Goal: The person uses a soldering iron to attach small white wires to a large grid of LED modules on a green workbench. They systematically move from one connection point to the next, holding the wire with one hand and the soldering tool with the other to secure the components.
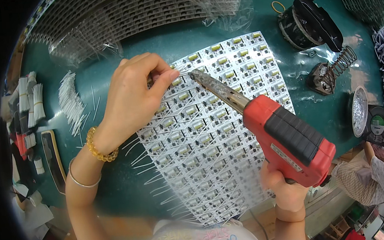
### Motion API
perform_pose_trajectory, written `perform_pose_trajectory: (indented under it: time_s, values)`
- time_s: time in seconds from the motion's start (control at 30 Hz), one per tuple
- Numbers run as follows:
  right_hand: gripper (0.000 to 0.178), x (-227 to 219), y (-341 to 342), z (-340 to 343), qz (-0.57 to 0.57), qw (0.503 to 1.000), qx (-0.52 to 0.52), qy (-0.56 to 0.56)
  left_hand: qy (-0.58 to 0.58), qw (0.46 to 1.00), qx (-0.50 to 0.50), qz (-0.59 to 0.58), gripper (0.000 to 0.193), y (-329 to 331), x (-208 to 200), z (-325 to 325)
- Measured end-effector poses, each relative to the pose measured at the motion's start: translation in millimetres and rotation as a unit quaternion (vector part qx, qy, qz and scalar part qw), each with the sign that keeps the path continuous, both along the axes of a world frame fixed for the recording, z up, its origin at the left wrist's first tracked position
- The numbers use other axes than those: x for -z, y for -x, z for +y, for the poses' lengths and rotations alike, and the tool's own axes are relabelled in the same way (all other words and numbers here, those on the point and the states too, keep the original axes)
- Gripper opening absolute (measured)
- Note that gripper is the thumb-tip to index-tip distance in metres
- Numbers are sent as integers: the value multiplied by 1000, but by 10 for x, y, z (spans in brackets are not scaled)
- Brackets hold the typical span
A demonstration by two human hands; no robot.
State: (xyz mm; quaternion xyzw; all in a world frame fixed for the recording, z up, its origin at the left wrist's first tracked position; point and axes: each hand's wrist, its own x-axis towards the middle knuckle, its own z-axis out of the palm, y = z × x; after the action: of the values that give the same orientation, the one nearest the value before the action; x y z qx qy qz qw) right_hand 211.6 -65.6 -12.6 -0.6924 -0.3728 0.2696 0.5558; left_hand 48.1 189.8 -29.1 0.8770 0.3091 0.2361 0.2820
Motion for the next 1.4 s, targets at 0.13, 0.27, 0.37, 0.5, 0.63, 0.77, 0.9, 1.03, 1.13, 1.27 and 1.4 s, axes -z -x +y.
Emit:
perform_pose_trajectory:
  time_s: [0.13, 0.27, 0.37, 0.5, 0.63, 0.77, 0.9, 1.03, 1.13, 1.27, 1.4]
  values:
    - [64, -23, 15, 7, -4, 1000, 18, -6, 6, 1000, -1, 5, 20, -2, -16, -2]
    - [66, 1, -15, -39, -6, 1000, 26, -8, 9, 1000, -3, 7, 20, -1, -17, -2]
    - [68, -44, 24, 5, -1, 1000, 21, 12, 17, 1000, -4, 13, 19, 1, -20, -2]
    - [70, -55, 22, 41, 7, 1000, -10, 14, 22, 1000, 0, 8, 19, 3, -19, -2]
    - [72, -51, 34, 58, -8, 1000, 12, 18, 22, 1000, 0, 9, 19, 6, -21, 0]
    - [74, -53, 10, 24, -10, 1000, 21, 14, 22, 1000, 1, 10, 19, 8, -28, -3]
    - [74, -52, 24, 42, -4, 1000, 17, -3, 17, 1000, 1, 8, 19, 7, -15, 0]
    - [70, -23, 11, 19, 2, 1000, 0, 2, 12, 1000, 2, 6, 20, 3, -16, 3]
    - [66, 21, 0, -17, 13, 1000, 6, 4, -9, 1000, 2, -7, 19, 2, 7, -8]
    - [59, 26, 6, -1, 15, 1000, 4, -6, -56, 998, -18, -29, 16, -8, 43, -60]
    - [56, -19, 35, 48, 42, 999, 12, 3, -81, 996, -11, -32, 14, -11, 62, -73]
